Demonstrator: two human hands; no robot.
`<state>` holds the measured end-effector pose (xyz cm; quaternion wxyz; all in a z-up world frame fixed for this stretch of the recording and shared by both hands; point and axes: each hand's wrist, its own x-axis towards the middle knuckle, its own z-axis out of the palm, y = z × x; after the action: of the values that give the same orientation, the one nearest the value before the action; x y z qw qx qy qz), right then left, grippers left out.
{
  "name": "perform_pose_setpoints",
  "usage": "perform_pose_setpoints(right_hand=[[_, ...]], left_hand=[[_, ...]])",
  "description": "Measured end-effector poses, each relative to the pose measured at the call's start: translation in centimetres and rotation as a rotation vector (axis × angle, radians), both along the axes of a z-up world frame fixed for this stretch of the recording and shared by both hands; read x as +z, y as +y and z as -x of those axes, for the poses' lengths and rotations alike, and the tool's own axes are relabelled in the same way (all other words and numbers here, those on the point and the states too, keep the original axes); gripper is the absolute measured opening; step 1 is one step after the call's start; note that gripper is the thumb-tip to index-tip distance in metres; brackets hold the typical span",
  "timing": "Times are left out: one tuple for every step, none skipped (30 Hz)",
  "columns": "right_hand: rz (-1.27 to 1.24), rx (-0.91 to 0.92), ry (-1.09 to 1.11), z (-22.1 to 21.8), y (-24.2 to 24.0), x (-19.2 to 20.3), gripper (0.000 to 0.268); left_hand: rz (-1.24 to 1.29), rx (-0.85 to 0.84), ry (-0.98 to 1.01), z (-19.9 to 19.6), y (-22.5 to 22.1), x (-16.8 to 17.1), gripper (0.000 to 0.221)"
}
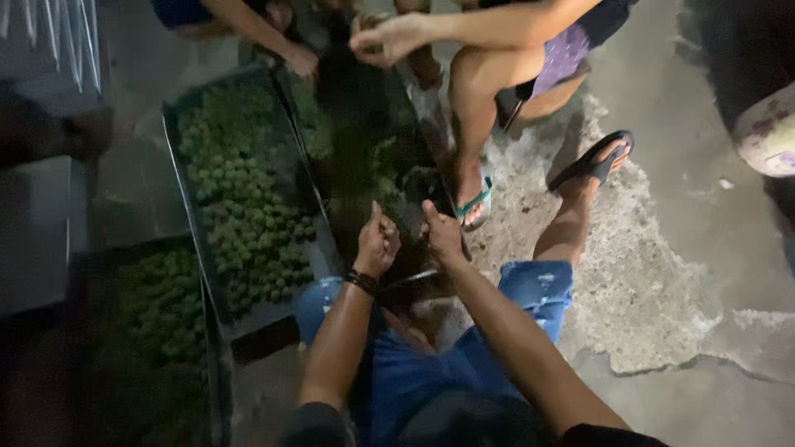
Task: The person picks small green produce from a metal tray by hand and holds it.
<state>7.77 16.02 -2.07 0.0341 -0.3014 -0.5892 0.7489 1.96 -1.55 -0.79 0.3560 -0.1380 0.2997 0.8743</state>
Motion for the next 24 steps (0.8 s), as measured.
perform_pose_setpoints(right_hand=[[-0.175,0.015,-0.014,0.2,0.0,-0.3,0.063],[-0.351,0.038,-0.033,0.1,-0.3,-0.4,0.066],[-0.344,0.048,-0.057,-0.3,-0.8,-0.3,0.066],[-0.146,0.049,-0.122,-0.5,-1.0,0.2,0.06],[0.053,0.047,-0.188,-0.7,-1.4,0.9,0.055],[0.051,0.067,-0.216,-0.9,-1.3,1.7,0.055],[0.266,0.054,-0.144,-1.0,-1.0,2.6,0.037],[0.478,0.035,-0.077,-1.0,-0.7,3.3,0.022],[0.473,0.051,-0.108,-0.6,-0.6,3.7,0.022],[0.379,0.083,-0.062,-0.2,-0.2,4.0,0.026],[0.287,0.117,-0.015,0.1,0.0,4.1,0.031],[0.281,0.145,-0.043,0.5,0.1,4.1,0.031],[0.264,0.052,-0.002,0.8,0.4,4.0,0.03],[0.247,-0.039,0.038,1.0,0.6,3.6,0.031],[0.241,-0.01,0.008,1.2,0.7,3.0,0.031],[0.184,-0.039,0.027,1.6,0.8,2.3,0.033],[0.127,-0.069,0.045,1.8,0.9,1.8,0.038],[0.125,-0.043,0.023,2.0,1.1,1.3,0.038],[0.177,-0.043,-0.011,2.2,1.2,1.1,0.036],[0.228,-0.048,-0.049,2.3,1.5,1.0,0.035],[0.225,-0.028,-0.074,2.4,2.0,1.4,0.035],[0.265,0.11,-0.02,2.4,2.5,2.2,0.032],[0.308,0.247,0.034,2.3,2.1,2.9,0.03],[0.307,0.253,0.006,2.5,1.4,3.6,0.03]], left_hand=[[0.008,0.027,0.095,0.0,0.1,-0.5,0.051],[0.017,0.055,0.184,-0.3,0.2,-0.7,0.056],[0.025,0.061,0.159,-0.4,0.2,-0.5,0.056],[0.031,0.08,0.139,-0.4,0.6,0.4,0.051],[0.048,0.089,0.104,-0.6,0.9,1.8,0.046],[0.072,0.091,0.064,-0.5,0.6,3.6,0.042],[0.091,0.094,0.036,-0.4,0.4,5.6,0.038],[0.1,0.099,0.011,-0.4,0.5,7.4,0.034],[0.11,0.105,-0.012,-0.4,0.6,8.7,0.031],[0.135,0.114,-0.036,-0.1,0.6,9.3,0.029],[0.177,0.121,-0.067,0.1,0.7,9.2,0.024],[0.169,0.151,-0.092,0.5,0.9,8.3,0.024],[0.116,0.149,-0.036,0.7,1.1,6.7,0.03],[0.065,0.155,0.02,0.7,1.2,4.8,0.037],[0.062,0.186,-0.007,0.7,1.7,2.8,0.037],[0.059,0.231,-0.02,0.7,2.3,1.1,0.038],[0.058,0.276,-0.033,0.7,2.8,-0.2,0.041],[0.059,0.302,-0.055,0.8,3.2,-1.0,0.041],[0.118,0.337,-0.097,0.9,3.4,-1.3,0.039],[0.178,0.367,-0.142,0.7,3.4,-1.1,0.037],[0.179,0.388,-0.167,0.6,3.2,-0.4,0.037],[0.145,0.391,-0.179,0.7,3.0,0.5,0.033],[0.11,0.394,-0.192,0.9,2.8,1.5,0.033],[0.064,0.365,-0.187,1.1,2.7,2.5,0.024]])
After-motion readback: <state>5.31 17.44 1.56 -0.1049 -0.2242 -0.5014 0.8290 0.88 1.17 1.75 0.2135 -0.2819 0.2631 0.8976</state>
